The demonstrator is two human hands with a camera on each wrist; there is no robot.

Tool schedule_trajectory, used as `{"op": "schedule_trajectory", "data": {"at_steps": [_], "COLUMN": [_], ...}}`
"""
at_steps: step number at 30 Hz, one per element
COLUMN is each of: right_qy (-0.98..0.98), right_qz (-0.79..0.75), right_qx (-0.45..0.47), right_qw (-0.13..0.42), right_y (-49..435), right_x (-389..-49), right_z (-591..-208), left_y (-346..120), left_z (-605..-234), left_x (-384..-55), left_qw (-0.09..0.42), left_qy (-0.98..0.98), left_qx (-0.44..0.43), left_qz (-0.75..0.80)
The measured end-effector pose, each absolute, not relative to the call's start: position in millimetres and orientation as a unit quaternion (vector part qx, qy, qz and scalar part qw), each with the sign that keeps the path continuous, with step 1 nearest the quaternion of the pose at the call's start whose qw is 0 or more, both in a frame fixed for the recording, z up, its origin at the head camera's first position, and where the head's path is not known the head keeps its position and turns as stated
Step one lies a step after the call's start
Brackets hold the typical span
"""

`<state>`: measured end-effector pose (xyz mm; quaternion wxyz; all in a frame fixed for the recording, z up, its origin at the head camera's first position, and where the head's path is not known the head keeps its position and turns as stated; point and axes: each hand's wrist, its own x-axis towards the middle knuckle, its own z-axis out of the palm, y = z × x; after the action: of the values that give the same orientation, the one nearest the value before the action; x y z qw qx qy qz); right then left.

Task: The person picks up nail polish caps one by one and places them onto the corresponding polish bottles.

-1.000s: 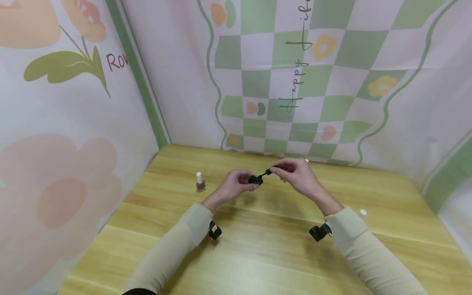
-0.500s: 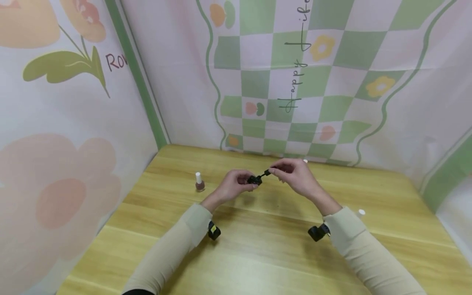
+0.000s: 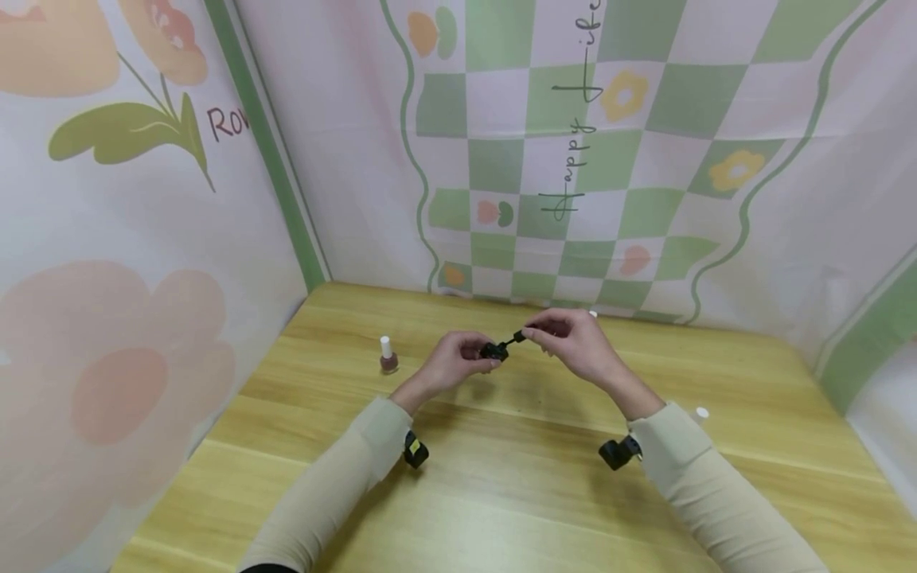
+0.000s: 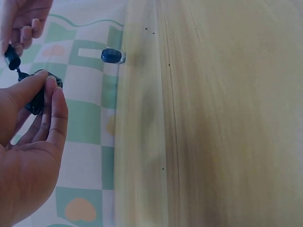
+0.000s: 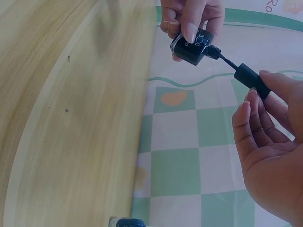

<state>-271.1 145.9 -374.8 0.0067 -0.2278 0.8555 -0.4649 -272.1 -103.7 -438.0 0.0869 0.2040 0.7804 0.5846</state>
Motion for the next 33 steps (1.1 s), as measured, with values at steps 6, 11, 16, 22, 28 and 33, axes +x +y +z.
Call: {"op": "schedule_trajectory", "data": {"at_steps": [6, 11, 16, 22, 28, 33], "right_qy": [0.857, 0.857, 0.861, 0.866, 0.867, 0.866], "right_qz": [-0.461, -0.461, -0.454, -0.444, -0.440, -0.438], "right_qx": [-0.230, -0.229, -0.229, -0.231, -0.235, -0.240], "right_qw": [0.005, 0.008, 0.011, 0.014, 0.014, 0.012], "right_y": [145.5, 144.1, 141.6, 139.2, 137.4, 137.8], "right_x": [-270.1, -268.3, -268.3, -269.3, -268.3, -267.8], "right_z": [-375.4, -373.7, -373.4, -374.8, -375.1, -375.3], "left_y": [-103.1, -103.1, -103.2, -102.5, -101.8, -100.8], "left_z": [-438.3, -437.0, -436.7, -436.9, -437.6, -438.3], "left_x": [-270.8, -269.4, -269.7, -269.6, -271.3, -271.8], "left_qw": [0.085, 0.084, 0.083, 0.082, 0.079, 0.080], "left_qy": [0.780, 0.779, 0.783, 0.785, 0.787, 0.792], "left_qx": [0.202, 0.203, 0.206, 0.206, 0.211, 0.212], "left_qz": [0.586, 0.587, 0.581, 0.579, 0.575, 0.567]}}
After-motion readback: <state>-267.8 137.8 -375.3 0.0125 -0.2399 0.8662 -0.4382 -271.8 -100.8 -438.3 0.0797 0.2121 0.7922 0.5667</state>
